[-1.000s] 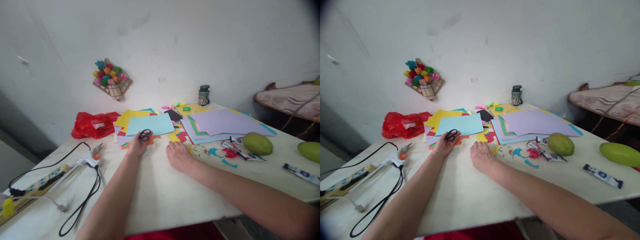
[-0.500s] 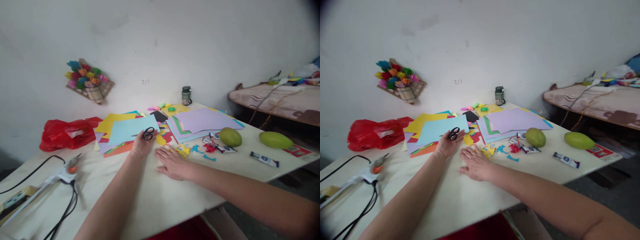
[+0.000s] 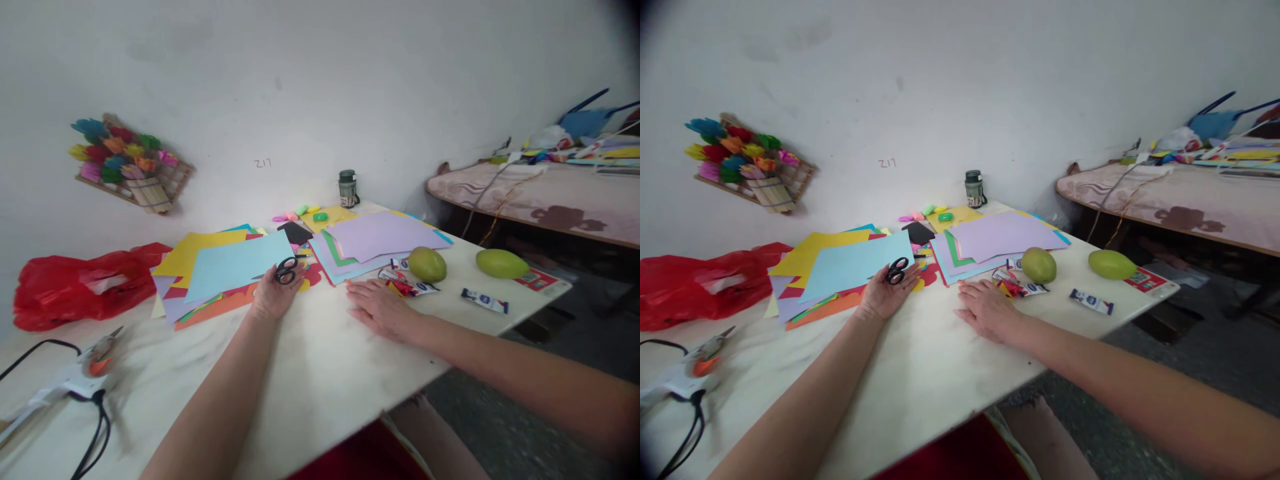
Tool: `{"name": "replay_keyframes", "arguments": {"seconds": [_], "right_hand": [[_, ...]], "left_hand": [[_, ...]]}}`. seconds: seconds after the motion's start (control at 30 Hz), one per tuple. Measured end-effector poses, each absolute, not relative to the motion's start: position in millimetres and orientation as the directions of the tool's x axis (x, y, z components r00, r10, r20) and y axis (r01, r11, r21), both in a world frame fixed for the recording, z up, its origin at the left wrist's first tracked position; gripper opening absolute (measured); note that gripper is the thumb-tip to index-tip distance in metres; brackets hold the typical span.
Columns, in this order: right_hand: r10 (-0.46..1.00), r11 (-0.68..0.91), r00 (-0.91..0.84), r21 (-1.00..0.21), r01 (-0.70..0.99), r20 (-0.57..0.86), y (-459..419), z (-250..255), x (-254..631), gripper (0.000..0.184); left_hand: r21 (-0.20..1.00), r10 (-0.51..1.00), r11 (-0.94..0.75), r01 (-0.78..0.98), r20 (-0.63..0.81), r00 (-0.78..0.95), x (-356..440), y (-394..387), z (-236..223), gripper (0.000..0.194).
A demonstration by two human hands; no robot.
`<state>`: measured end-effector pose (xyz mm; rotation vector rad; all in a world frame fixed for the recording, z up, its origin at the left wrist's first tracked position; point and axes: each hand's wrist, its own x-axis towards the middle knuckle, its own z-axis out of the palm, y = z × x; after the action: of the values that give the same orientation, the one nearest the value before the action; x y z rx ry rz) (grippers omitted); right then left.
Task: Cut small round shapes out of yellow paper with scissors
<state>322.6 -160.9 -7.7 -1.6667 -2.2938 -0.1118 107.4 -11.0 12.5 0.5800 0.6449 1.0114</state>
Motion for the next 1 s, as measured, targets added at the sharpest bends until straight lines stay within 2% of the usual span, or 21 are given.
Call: {"name": "replay_keyframes", "arguments": {"seconds": [0.13, 0.27, 0.43, 0.53, 0.7, 0.87, 1.0], "right_hand": [[0.861, 0.351, -0.3, -0.053, 0.935, 0.411, -158.1, -4.7, 318.2, 0.031], [0.852, 0.392, -0.366, 0.007, 0.92, 0.375, -153.1, -3.9, 304.0, 0.037], [0.939, 0.178, -0.205, 0.122, 0.976, 0.277, -145.9, -3.6, 302.6, 0.045], [0.929, 0.171, -0.219, 0.18, 0.969, 0.297, -144.0, 2.5, 301.3, 0.039], [0.893, 0.275, -0.29, 0.092, 0.957, 0.344, -138.5, 19.3, 280.4, 0.031], [0.952, 0.149, -0.126, -0.063, 0.987, 0.278, -113.9, 32.5, 254.2, 0.039], [0.961, 0.048, 0.01, -0.206, 0.977, 0.275, -81.3, 35.3, 244.3, 0.035]], "left_hand": [[0.706, 0.892, 0.424, -0.567, -0.218, 0.396, 106.7, -13.0, 14.1, 0.036], [0.712, 0.889, 0.425, -0.559, -0.213, 0.405, 104.4, -13.3, 13.1, 0.037], [0.705, 0.892, 0.417, -0.574, -0.196, 0.407, 97.9, -10.0, 14.8, 0.038], [0.729, 0.908, 0.376, -0.571, -0.167, 0.385, 93.3, -8.4, 19.5, 0.037], [0.854, 0.938, 0.247, -0.458, -0.093, 0.333, 87.6, -10.1, 24.6, 0.035], [0.918, 0.975, 0.133, -0.374, -0.053, 0.216, 82.5, -11.3, 24.5, 0.037], [0.933, 0.989, 0.107, -0.344, -0.065, 0.129, 76.2, -8.7, 22.5, 0.034]]}}
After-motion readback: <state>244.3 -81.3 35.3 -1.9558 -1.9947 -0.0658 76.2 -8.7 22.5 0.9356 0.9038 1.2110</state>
